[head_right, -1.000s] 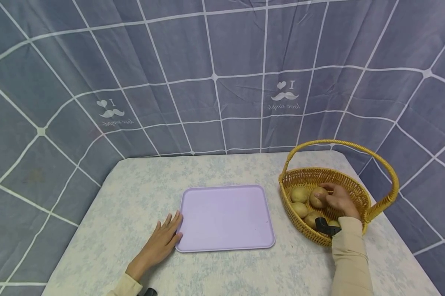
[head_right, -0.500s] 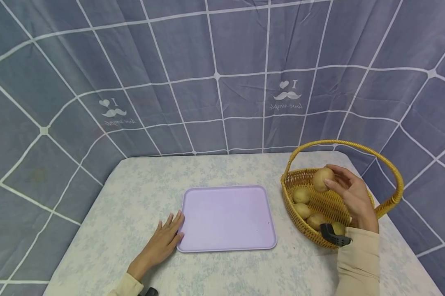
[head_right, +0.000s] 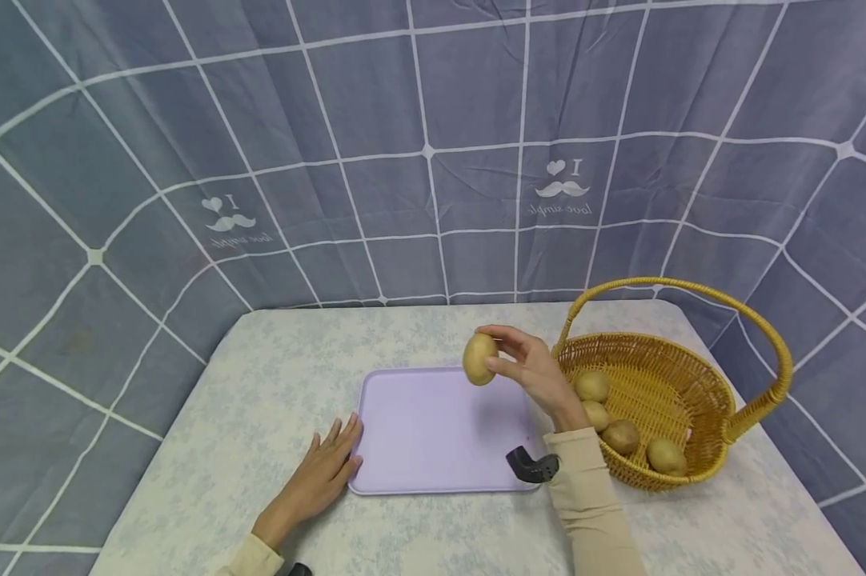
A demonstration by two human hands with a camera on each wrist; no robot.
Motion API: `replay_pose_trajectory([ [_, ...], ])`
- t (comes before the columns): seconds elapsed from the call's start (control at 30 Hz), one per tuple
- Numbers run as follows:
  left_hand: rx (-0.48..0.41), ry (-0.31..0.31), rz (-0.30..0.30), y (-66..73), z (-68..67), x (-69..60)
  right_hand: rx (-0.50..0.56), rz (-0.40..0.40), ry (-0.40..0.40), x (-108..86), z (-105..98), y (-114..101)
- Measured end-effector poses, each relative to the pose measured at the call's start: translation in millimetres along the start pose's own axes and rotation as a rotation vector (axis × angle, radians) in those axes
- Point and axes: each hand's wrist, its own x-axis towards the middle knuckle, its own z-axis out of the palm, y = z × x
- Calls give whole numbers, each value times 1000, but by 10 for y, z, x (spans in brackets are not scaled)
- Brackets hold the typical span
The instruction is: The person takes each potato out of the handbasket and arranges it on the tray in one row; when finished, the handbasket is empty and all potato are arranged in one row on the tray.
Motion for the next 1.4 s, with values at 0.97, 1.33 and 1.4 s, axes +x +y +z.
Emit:
replay_pose_trajectory([
  [0.97, -5, 4, 2, -14, 27, 6, -498, 198, -327, 613, 1613, 845],
  [1.33, -11, 6, 7, -22, 27, 10, -607, 201, -342, 616, 1677, 798],
  [1.4, -10, 8, 8, -22, 33, 6, -620, 188, -333, 606, 1675, 810],
])
